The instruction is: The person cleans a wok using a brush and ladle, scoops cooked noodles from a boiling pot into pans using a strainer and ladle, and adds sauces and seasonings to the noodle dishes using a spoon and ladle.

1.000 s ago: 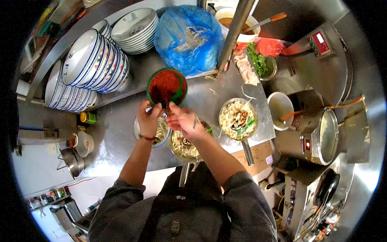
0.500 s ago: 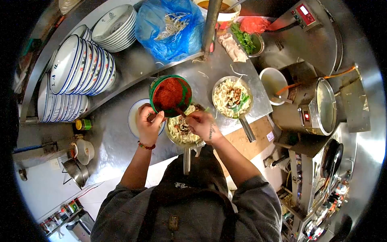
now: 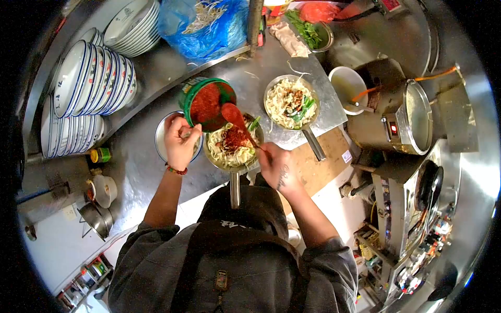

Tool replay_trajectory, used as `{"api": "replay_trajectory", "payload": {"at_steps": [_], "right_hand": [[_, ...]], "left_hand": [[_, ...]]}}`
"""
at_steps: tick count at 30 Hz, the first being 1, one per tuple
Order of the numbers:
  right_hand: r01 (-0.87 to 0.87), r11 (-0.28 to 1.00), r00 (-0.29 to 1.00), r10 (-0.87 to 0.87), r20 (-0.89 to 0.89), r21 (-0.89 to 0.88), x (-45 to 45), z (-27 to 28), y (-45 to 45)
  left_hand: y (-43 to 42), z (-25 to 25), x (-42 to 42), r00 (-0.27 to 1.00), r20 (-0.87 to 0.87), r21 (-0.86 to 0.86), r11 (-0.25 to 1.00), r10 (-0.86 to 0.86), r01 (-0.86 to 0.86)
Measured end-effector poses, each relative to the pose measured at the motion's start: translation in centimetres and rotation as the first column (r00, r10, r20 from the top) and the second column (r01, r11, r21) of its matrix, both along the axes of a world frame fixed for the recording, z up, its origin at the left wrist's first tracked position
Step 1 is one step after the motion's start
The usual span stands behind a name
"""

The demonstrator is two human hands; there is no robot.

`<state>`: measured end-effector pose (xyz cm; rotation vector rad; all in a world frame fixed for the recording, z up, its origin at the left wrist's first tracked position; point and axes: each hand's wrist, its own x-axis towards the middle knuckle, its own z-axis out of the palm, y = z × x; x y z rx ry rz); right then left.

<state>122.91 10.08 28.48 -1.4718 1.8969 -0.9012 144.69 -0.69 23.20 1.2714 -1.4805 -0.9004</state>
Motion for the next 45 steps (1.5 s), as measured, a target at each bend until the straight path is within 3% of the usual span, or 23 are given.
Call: {"api": "replay_trajectory", "payload": {"at_steps": [2, 3, 5, 6, 7, 8, 10, 14, 15, 17, 19, 20, 21, 22, 25, 27, 29, 33, 37, 40, 43, 44, 45], "right_hand": [[-0.097, 0.976, 0.989, 0.073, -0.127, -0.194, 0.2, -0.3, -1.5], [-0.123, 0.982, 0.982, 0.100, -0.160, -0.144, 0.0, -0.7, -2.0], [-0.074, 0.995, 0.996, 0.077, 0.046, -0.064, -0.2, -0.8, -2.0], [-0.061, 0.996, 0.997, 0.064, 0.039, -0.070, -0.7, -1.2, -1.8], [0.009, 0.997, 0.931, -0.038, 0.362, 0.082, -1.2, -2.0, -1.6], [0.024, 0.969, 0.756, -0.177, 0.630, 0.245, -1.5, -2.4, -1.2], [0.065, 0.966, 0.746, -0.212, 0.632, 0.248, -2.5, -1.5, -0.5], [0.150, 0.964, 0.681, -0.262, 0.684, 0.220, -5.7, -0.1, 1.0], [0.191, 0.959, 0.655, -0.282, 0.700, 0.208, -6.6, 0.5, 1.5], [0.252, 0.950, 0.675, -0.309, 0.670, 0.184, -8.5, 1.2, 1.8], [0.307, 0.936, 0.789, -0.352, 0.504, 0.172, -10.1, 1.0, 1.3], [0.281, 0.959, 0.952, -0.275, 0.133, -0.026, -10.9, 0.1, 0.7], [0.171, 0.966, 0.936, -0.222, -0.273, -0.196, -11.7, -1.3, 0.1], [0.190, 0.974, 0.879, -0.226, -0.421, -0.127, -12.2, -2.0, -0.6], [0.147, 0.968, 0.904, -0.215, -0.370, -0.204, -11.7, -0.9, -1.0], [0.053, 0.953, 0.967, -0.124, -0.224, -0.297, -8.8, 1.1, -1.5], [-0.055, 0.990, 0.986, 0.032, -0.164, -0.132, -5.2, 2.6, -3.0], [-0.189, 0.969, 0.970, 0.160, -0.184, -0.157, -0.4, 3.1, -6.7], [-0.179, 0.959, 0.983, 0.182, -0.005, -0.219, -1.1, 4.4, -4.8], [-0.211, 0.972, 0.977, 0.210, -0.022, -0.099, -2.4, 0.7, -1.1], [-0.145, 0.981, 0.988, 0.137, 0.068, 0.132, -3.9, -3.0, 5.4], [-0.056, 0.968, 0.996, 0.036, 0.085, 0.243, -4.3, -3.9, 7.8], [0.033, 0.935, 0.994, -0.069, 0.089, 0.352, -4.9, -5.2, 10.8]], "left_hand": [[0.8, 0.7, -1.5, 0.991, 0.098, -0.029, 0.995, -0.088, 0.091], [0.9, 0.6, -2.0, 0.979, 0.116, -0.014, 0.986, -0.165, 0.168], [1.6, 0.3, -4.2, 0.967, -0.140, -0.014, 0.977, -0.214, 0.214], [1.7, 0.4, -4.5, 0.972, -0.030, -0.006, 0.972, -0.233, 0.233], [1.6, 0.4, -5.1, 0.969, -0.034, -0.010, 0.970, -0.245, 0.245], [1.6, 0.4, -5.6, 0.959, -0.138, 0.022, 0.967, -0.249, 0.254], [1.6, -0.3, -6.7, 0.895, -0.390, 0.169, 0.939, -0.215, 0.299], [0.5, -1.2, -9.4, 0.868, -0.472, 0.263, 0.915, -0.154, 0.306], [0.3, -0.4, -10.2, 0.808, -0.584, 0.334, 0.886, -0.074, 0.322], [-0.8, -1.7, -11.2, 0.803, -0.594, 0.350, 0.885, -0.043, 0.307], [-1.7, -2.3, -11.6, 0.831, -0.556, 0.344, 0.906, -0.013, 0.244], [-2.2, -2.7, -11.6, 0.847, -0.531, 0.333, 0.916, -0.014, 0.225], [-2.6, -3.3, -11.4, 0.863, -0.505, 0.321, 0.925, -0.015, 0.204], [-3.0, -3.5, -11.2, 0.880, -0.474, 0.314, 0.928, -0.028, 0.199], [-3.1, -2.7, -10.0, 0.917, -0.397, 0.357, 0.918, -0.018, 0.173], [-2.5, -1.4, -9.5, 0.912, -0.409, 0.312, 0.943, 0.024, 0.115], [-2.0, 0.1, -8.1, 0.838, -0.529, 0.406, 0.907, 0.135, 0.111], [-2.5, 2.7, -2.2, 0.713, -0.656, 0.498, 0.852, 0.248, 0.163], [-7.4, 2.6, 2.3, 0.703, -0.611, 0.463, 0.885, 0.364, -0.056], [-13.2, 0.4, 3.9, 0.629, -0.677, 0.430, 0.899, 0.382, -0.084], [-15.3, 1.1, 5.4, 0.619, -0.647, 0.555, 0.832, 0.446, -0.018], [-14.3, 1.7, 5.9, 0.703, -0.625, 0.405, 0.911, 0.339, -0.079], [-12.7, 2.6, 7.5, 0.952, -0.142, -0.034, 0.959, 0.273, -0.280]]}}
